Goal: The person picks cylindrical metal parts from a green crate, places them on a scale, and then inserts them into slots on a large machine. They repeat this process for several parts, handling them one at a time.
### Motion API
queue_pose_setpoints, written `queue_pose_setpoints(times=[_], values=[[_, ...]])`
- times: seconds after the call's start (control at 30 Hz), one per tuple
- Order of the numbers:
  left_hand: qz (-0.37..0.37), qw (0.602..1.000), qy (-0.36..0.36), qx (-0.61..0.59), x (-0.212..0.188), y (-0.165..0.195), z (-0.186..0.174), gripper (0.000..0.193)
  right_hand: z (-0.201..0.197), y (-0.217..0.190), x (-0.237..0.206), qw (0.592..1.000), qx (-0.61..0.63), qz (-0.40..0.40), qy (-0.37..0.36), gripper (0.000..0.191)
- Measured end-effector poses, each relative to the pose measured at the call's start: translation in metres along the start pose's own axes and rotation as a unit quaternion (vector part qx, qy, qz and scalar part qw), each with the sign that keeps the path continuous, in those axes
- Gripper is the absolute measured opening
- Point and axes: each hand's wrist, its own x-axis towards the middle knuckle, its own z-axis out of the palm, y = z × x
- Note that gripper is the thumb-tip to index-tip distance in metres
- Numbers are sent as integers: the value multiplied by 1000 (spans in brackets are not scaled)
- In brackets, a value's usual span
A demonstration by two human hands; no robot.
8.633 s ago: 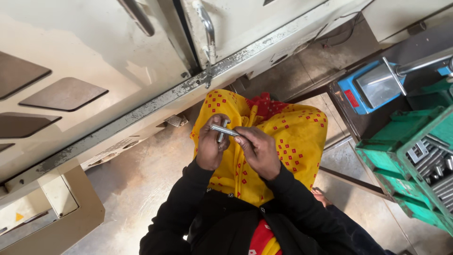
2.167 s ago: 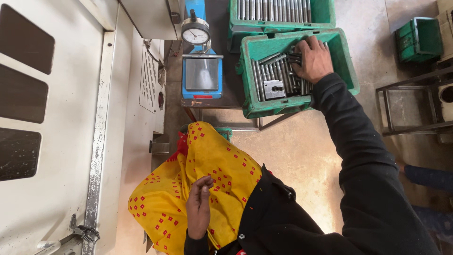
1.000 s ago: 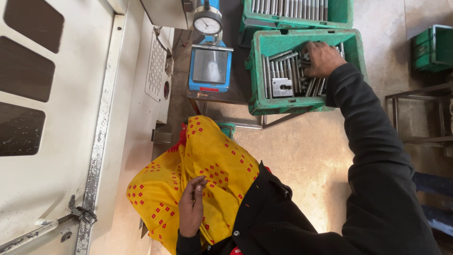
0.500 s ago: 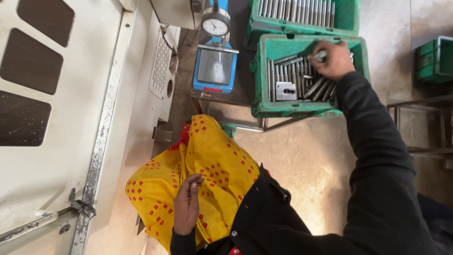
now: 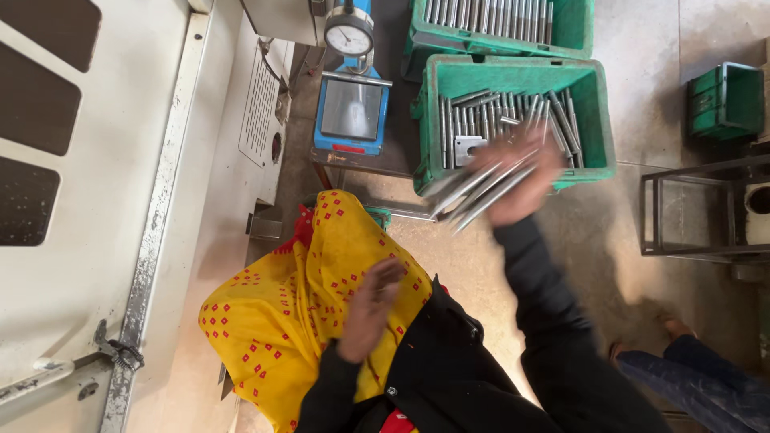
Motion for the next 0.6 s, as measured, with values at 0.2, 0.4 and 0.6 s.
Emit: queue_pose_setpoints(times=[0.2, 0.4, 0.6], values=[[217, 959, 177, -39, -6, 2, 17, 63, 64, 140, -135, 949, 161, 263, 63, 21], [289, 874, 329, -211, -27, 11, -23, 36, 101, 175, -171, 899, 187, 388, 76, 13], [306, 859, 324, -254, -48, 31, -52, 25, 97, 177, -185, 878, 30, 477, 24, 29]])
